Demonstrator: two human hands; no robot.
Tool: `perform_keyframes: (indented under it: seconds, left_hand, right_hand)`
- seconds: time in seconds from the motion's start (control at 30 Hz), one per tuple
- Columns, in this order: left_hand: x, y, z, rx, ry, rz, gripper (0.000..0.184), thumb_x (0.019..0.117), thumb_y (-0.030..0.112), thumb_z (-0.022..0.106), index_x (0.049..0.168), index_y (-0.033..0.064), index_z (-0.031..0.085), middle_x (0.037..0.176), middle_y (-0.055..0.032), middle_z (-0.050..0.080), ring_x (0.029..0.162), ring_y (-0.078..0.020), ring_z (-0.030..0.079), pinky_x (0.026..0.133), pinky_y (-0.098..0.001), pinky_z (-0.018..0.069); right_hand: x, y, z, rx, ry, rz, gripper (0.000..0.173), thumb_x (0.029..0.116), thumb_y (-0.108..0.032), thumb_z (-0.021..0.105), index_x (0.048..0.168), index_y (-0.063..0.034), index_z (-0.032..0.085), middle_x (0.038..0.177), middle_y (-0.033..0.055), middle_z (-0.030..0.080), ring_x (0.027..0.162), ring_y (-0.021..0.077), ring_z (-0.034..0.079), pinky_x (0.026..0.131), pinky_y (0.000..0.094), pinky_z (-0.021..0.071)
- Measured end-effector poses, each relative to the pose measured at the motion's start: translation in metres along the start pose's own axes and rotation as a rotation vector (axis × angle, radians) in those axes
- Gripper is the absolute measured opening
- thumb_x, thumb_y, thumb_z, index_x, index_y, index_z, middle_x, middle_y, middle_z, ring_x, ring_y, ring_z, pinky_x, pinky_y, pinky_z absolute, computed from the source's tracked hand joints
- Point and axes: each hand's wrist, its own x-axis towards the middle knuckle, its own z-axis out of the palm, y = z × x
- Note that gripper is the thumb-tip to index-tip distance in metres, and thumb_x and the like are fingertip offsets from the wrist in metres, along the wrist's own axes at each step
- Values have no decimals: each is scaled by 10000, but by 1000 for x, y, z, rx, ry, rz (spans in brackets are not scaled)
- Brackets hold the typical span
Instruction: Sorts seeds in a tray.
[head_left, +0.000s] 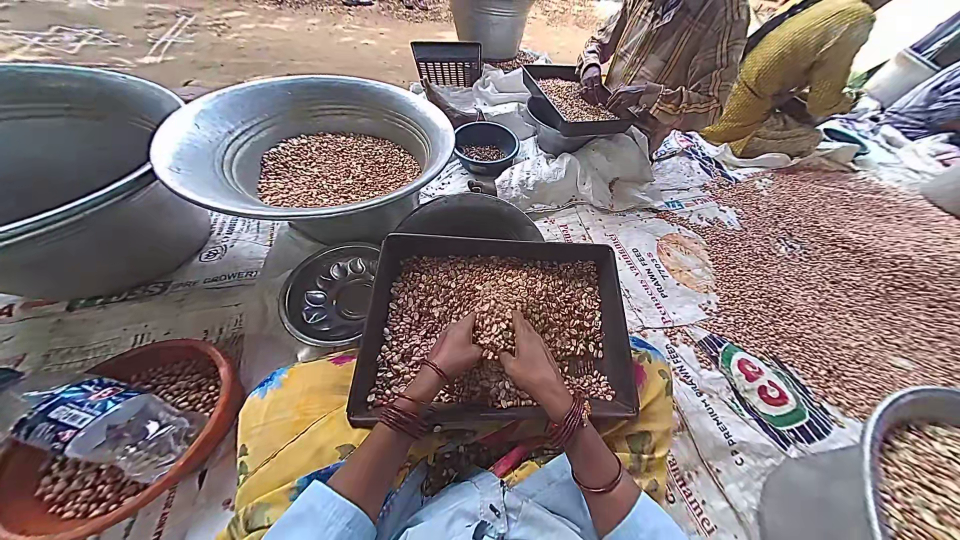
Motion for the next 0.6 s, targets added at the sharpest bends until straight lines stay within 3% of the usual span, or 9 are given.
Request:
perform_keyframes:
  seconds: [0.03,0.1,0.17,0.23,0.3,0.37,0.47,0.6]
  left_hand:
    - [2,-7,1,-202,45,31,586,837,-32,686,1388,-89,498,1278,-238,629,1198,-285,621,1047,-456,477]
    - [-2,-13,-2,-560,133,40,487,852,-80,669,1311,-70,508,1146,-131,650,998,-105,655,885,-296,556]
    - [-9,-11,-13,-709,232,26,489,849,-99,649,1312,-61,498,1109,-102,647,927,-65,657,812,-258,569]
    - [-16,-11,-27,-739,292,73,486,879,-117,615,1342,-75,471,1148,-105,628,960,-49,645,847,-232,555]
    - [-17,-16,-39,-695,325,181,508,861,-132,550,1361,-43,517,1149,-79,660,926,-35,659,804,-215,561]
    - [-18,-22,-50,-599,362,285,524,826,-97,514,1323,47,592,1167,-20,711,928,-26,675,767,-214,557]
    - [-24,-25,-60,-474,438,371,528,844,-58,487,1345,76,586,1229,-20,708,1014,-46,674,809,-233,544]
    - [-37,-22,-65,-389,507,376,471,918,-34,487,1357,96,598,1298,-47,672,905,-65,711,741,-253,604]
  right_hand:
    - [2,-4,1,87,15,-95,721,955,-41,589,1611,-37,288,1548,243,445,1383,351,510,1125,491,429]
    - [9,-6,1,228,78,-281,581,935,-7,593,1505,-71,499,1472,185,542,1298,291,578,1063,457,485]
    - [15,-1,-10,295,177,-360,422,954,-35,600,1370,-95,634,1380,121,630,1091,198,680,914,379,568]
    - [19,9,-29,205,329,-326,291,987,-95,595,1255,-92,710,1233,94,711,986,181,714,864,379,587]
    - [22,21,-48,19,474,-227,232,994,-123,599,1163,-109,758,1128,95,751,965,251,723,847,477,563]
    - [22,28,-62,-115,516,-123,222,994,-138,611,1144,-139,774,1131,102,751,1009,298,717,857,537,542]
    - [26,30,-66,-210,467,-68,213,991,-190,638,1150,-157,775,1127,108,746,1042,311,707,871,549,529]
    - [30,28,-55,-323,388,-62,215,969,-182,654,1150,-157,767,1128,128,732,1035,336,702,838,567,529]
